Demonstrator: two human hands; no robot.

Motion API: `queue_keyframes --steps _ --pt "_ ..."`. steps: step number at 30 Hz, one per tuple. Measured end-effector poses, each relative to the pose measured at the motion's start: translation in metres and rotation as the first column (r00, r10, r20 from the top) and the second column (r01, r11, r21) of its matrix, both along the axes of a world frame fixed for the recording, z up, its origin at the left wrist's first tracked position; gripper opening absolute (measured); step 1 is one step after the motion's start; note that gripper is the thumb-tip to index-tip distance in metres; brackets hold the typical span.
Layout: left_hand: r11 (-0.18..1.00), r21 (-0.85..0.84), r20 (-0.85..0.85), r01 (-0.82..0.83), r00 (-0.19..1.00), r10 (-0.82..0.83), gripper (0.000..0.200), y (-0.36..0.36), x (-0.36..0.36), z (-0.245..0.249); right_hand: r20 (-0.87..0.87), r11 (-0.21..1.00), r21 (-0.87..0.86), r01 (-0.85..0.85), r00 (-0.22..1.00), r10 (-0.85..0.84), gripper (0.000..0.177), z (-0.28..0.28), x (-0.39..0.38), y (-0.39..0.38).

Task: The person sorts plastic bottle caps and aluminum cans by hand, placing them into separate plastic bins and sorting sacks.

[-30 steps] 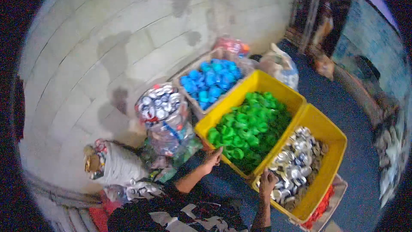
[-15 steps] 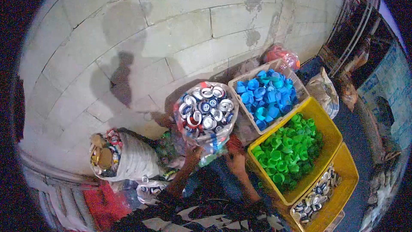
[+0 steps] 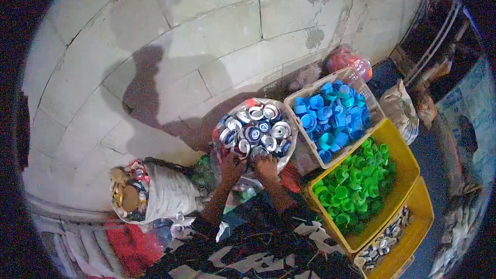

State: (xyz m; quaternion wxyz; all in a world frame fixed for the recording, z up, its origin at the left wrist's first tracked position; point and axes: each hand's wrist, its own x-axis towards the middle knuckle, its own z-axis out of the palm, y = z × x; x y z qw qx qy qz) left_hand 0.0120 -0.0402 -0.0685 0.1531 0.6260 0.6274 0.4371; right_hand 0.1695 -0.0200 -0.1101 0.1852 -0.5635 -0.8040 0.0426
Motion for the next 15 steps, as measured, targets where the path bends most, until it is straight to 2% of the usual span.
queue_keyframes --steps 1,5,7,11,14,15 --pt "0.993 -0.115 0.059 0.040 0.998 -0.033 0.028 0.006 0.001 0.002 0.008 1.000 -0.008 0.004 1.000 -0.004 0.029 -0.007 0.000 0.001" --pt "0.997 -0.009 -0.145 0.071 0.987 -0.071 0.032 0.026 -0.001 -0.020 -0.067 0.999 -0.039 0.011 0.998 -0.014 0.020 0.003 0.006 -0.001" --pt "0.994 0.072 -0.243 0.079 0.968 -0.059 0.034 0.032 0.006 -0.014 -0.156 0.997 -0.070 -0.014 0.988 0.003 0.018 -0.003 0.012 0.000" --pt "0.989 -0.123 -0.278 0.080 0.954 -0.111 0.034 0.043 0.011 -0.006 -0.448 0.995 -0.096 0.009 0.892 -0.052 0.020 0.006 0.026 -0.011" --pt "0.988 -0.103 -0.283 0.117 0.949 -0.142 0.033 0.044 0.011 0.015 -0.496 0.984 -0.166 0.065 0.857 -0.140 0.023 0.018 0.038 -0.023" --pt "0.989 0.046 -0.229 0.144 0.965 -0.130 0.032 0.044 0.014 0.026 -0.547 0.986 -0.147 0.080 0.824 -0.149 0.020 0.033 0.043 -0.028"
